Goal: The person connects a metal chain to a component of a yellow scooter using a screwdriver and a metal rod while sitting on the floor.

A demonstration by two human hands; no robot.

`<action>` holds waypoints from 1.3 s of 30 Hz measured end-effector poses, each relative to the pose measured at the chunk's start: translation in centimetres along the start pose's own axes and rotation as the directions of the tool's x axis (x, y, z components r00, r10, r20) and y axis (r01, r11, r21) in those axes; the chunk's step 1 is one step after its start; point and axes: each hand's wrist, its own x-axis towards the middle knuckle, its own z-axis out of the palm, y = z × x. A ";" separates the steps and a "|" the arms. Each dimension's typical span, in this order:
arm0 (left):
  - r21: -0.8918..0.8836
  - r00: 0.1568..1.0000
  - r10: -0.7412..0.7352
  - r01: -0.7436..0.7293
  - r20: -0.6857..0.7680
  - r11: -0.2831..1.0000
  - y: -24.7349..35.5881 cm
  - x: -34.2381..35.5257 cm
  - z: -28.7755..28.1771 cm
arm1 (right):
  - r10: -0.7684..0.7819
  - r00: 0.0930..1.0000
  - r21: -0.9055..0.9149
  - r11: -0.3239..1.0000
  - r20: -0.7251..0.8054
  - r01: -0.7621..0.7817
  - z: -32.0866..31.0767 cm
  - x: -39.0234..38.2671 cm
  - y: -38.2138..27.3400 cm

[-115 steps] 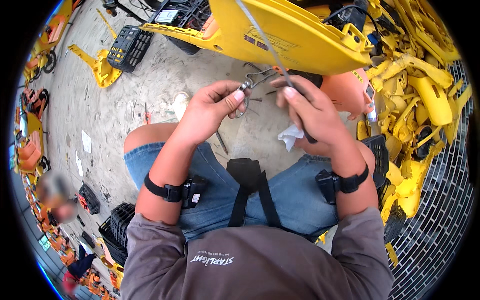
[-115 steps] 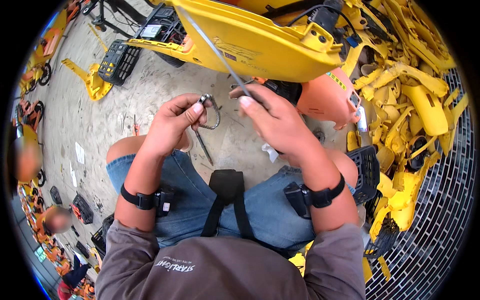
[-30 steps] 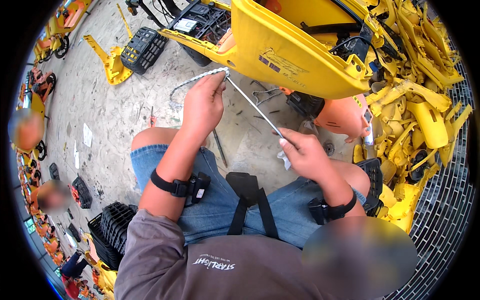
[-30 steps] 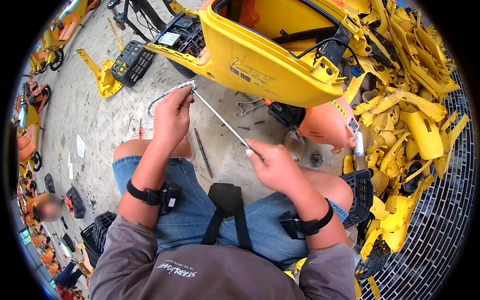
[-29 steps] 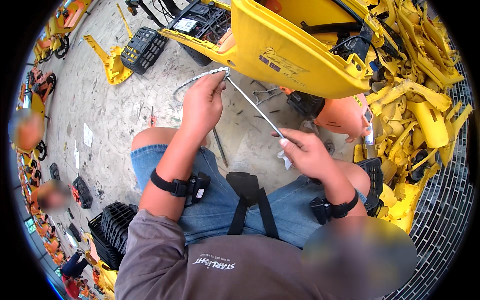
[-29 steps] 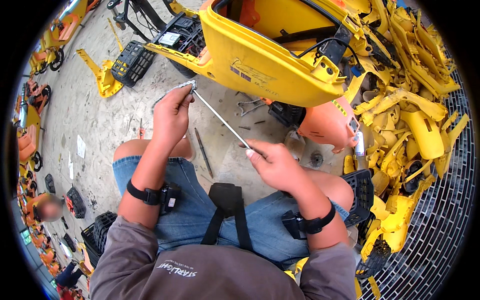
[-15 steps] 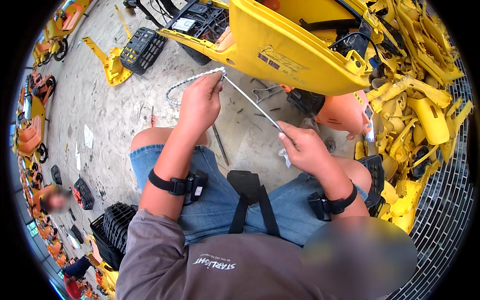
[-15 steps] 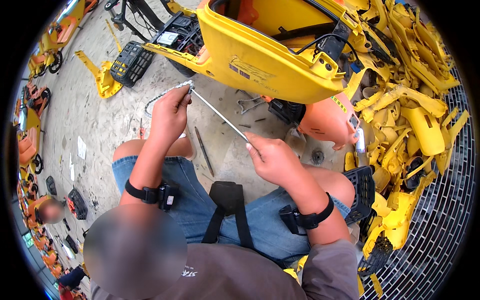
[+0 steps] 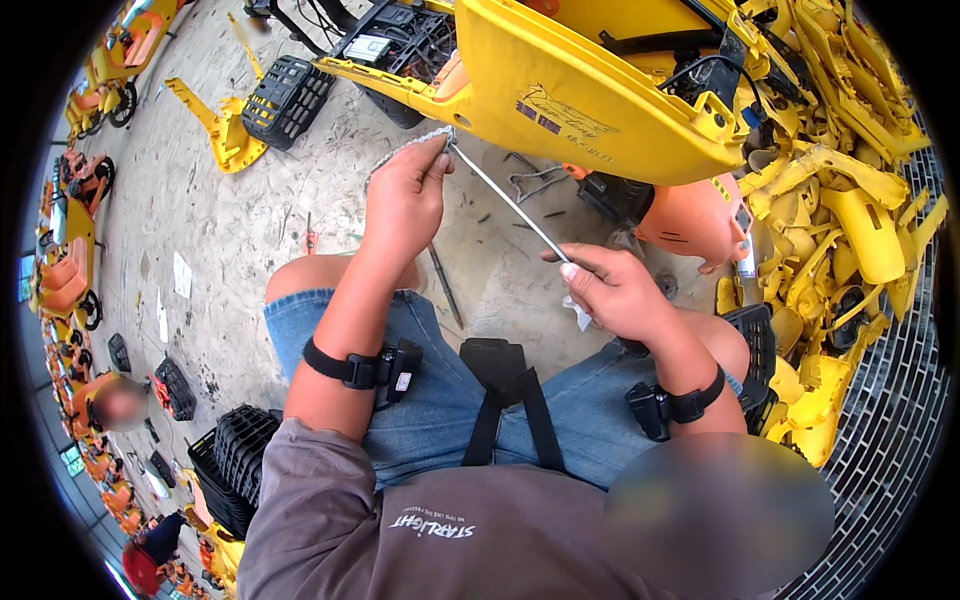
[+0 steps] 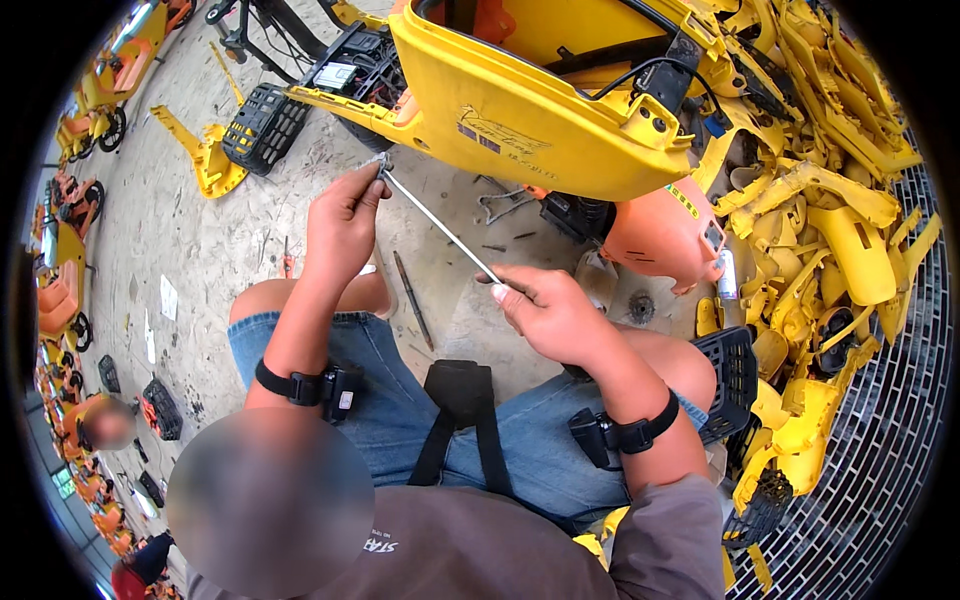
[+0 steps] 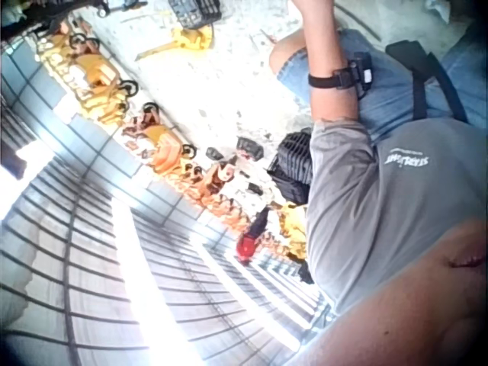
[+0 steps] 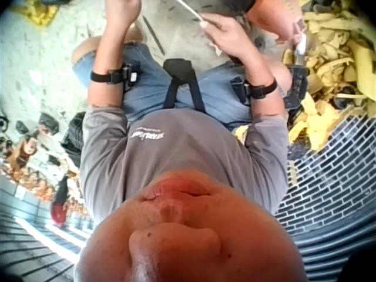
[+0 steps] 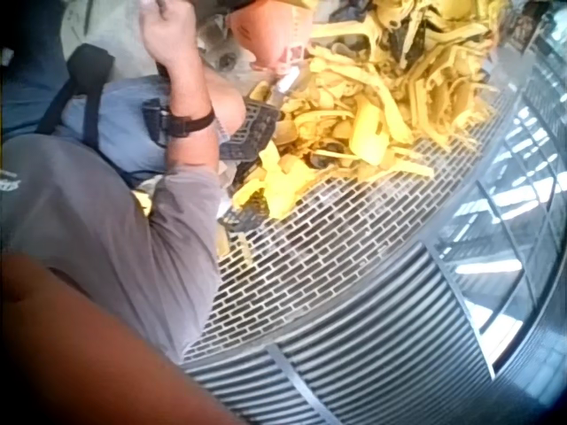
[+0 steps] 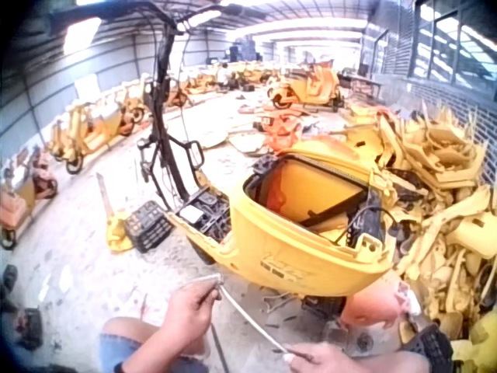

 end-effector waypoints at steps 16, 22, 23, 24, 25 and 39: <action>-0.208 0.994 -0.052 0.032 -0.093 0.978 -0.1 -0.5 1.4 | 0.082 0.969 0.460 0.869 0.231 -0.183 0.4 -0.8 -1.5; -0.247 0.990 -0.067 0.035 -0.124 0.968 -0.4 -0.7 2.1 | 0.072 0.966 0.500 0.845 0.248 -0.191 0.5 -1.0 -1.5; -0.245 0.990 -0.063 0.030 -0.129 0.969 -0.3 -0.7 2.1 | 0.072 0.965 0.507 0.840 0.252 -0.195 0.5 -1.0 -1.6; -0.243 0.989 -0.060 0.026 -0.133 0.970 -0.1 -0.8 2.1 | 0.067 0.964 0.515 0.835 0.257 -0.195 0.5 -1.0 -1.6; -0.243 0.989 -0.056 0.022 -0.137 0.970 -0.1 -0.8 2.1 | 0.063 0.963 0.522 0.830 0.261 -0.196 0.5 -1.0 -1.6; -0.464 0.955 -0.147 0.012 -0.257 0.886 1.0 -1.2 3.6 | 0.035 0.958 0.548 0.814 0.285 -0.192 0.9 -1.3 -1.8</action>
